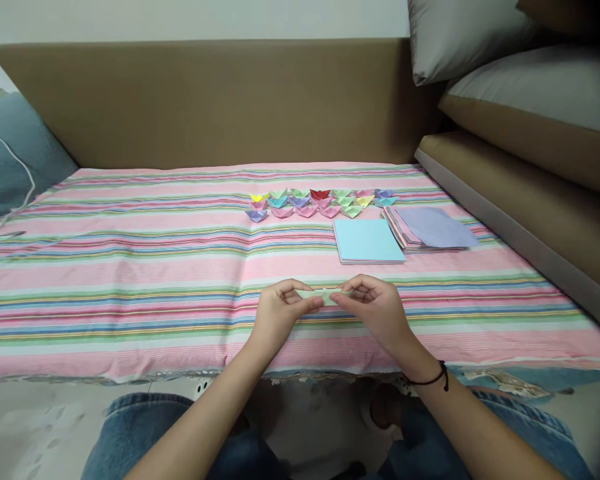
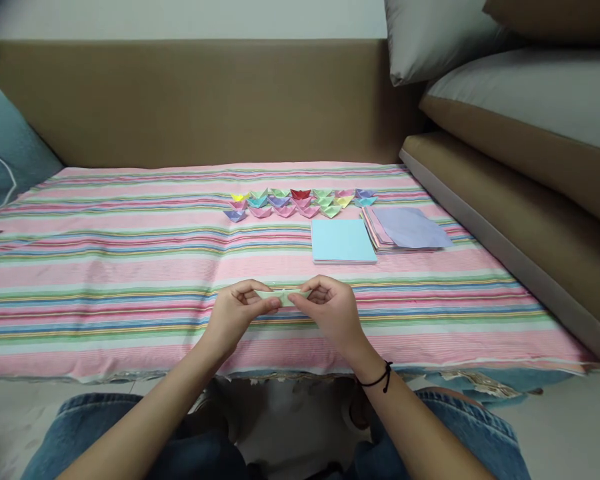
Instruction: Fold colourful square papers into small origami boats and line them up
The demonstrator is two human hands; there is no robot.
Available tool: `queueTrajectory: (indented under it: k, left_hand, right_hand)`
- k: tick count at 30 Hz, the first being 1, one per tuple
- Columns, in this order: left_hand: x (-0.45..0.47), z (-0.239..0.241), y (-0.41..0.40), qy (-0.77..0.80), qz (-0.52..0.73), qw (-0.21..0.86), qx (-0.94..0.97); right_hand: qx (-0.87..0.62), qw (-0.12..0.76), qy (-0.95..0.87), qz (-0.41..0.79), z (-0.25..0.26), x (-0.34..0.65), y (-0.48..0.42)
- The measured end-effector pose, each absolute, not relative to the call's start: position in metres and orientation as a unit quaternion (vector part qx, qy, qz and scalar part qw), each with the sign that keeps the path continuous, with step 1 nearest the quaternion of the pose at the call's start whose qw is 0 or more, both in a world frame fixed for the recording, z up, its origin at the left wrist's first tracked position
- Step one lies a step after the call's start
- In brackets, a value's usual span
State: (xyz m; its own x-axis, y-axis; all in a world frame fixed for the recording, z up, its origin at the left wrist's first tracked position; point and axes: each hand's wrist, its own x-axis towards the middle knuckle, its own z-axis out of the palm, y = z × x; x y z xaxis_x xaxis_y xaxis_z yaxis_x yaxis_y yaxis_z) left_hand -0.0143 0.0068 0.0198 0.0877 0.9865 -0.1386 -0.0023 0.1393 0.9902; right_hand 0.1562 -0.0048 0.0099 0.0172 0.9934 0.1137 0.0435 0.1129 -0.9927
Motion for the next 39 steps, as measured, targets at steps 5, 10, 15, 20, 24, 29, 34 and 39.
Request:
queueTrajectory:
  k: [5, 10, 15, 20, 24, 29, 34, 39]
  left_hand:
    - [-0.014, 0.023, 0.005, 0.489, 0.458, 0.573, 0.473]
    - [-0.013, 0.026, 0.004, 0.486, 0.457, 0.585, 0.461]
    - [-0.014, 0.027, 0.004, 0.472, 0.446, 0.596, 0.472]
    - [-0.014, 0.029, 0.004, 0.468, 0.437, 0.611, 0.465]
    - [-0.013, 0.031, 0.003, 0.464, 0.431, 0.622, 0.461]
    - [-0.013, 0.028, 0.003, 0.471, 0.416, 0.624, 0.465]
    - [-0.015, 0.027, 0.002, 0.454, 0.412, 0.634, 0.47]
    - [-0.015, 0.028, 0.003, 0.463, 0.423, 0.623, 0.469]
  right_hand:
    - [-0.48, 0.527, -0.517, 0.474, 0.013, 0.155, -0.004]
    - [-0.469, 0.467, -0.504, 0.555, 0.012, 0.154, -0.003]
    - [-0.476, 0.466, -0.513, 0.542, 0.011, 0.154, -0.004]
    - [-0.471, 0.472, -0.512, 0.542, 0.014, 0.154, -0.004]
    - [-0.479, 0.468, -0.519, 0.531, 0.016, 0.153, -0.004]
    - [-0.484, 0.469, -0.495, 0.549, 0.017, 0.153, -0.004]
    - [-0.473, 0.465, -0.478, 0.575, 0.017, 0.153, -0.003]
    - [-0.471, 0.468, -0.473, 0.579, 0.015, 0.153, -0.003]
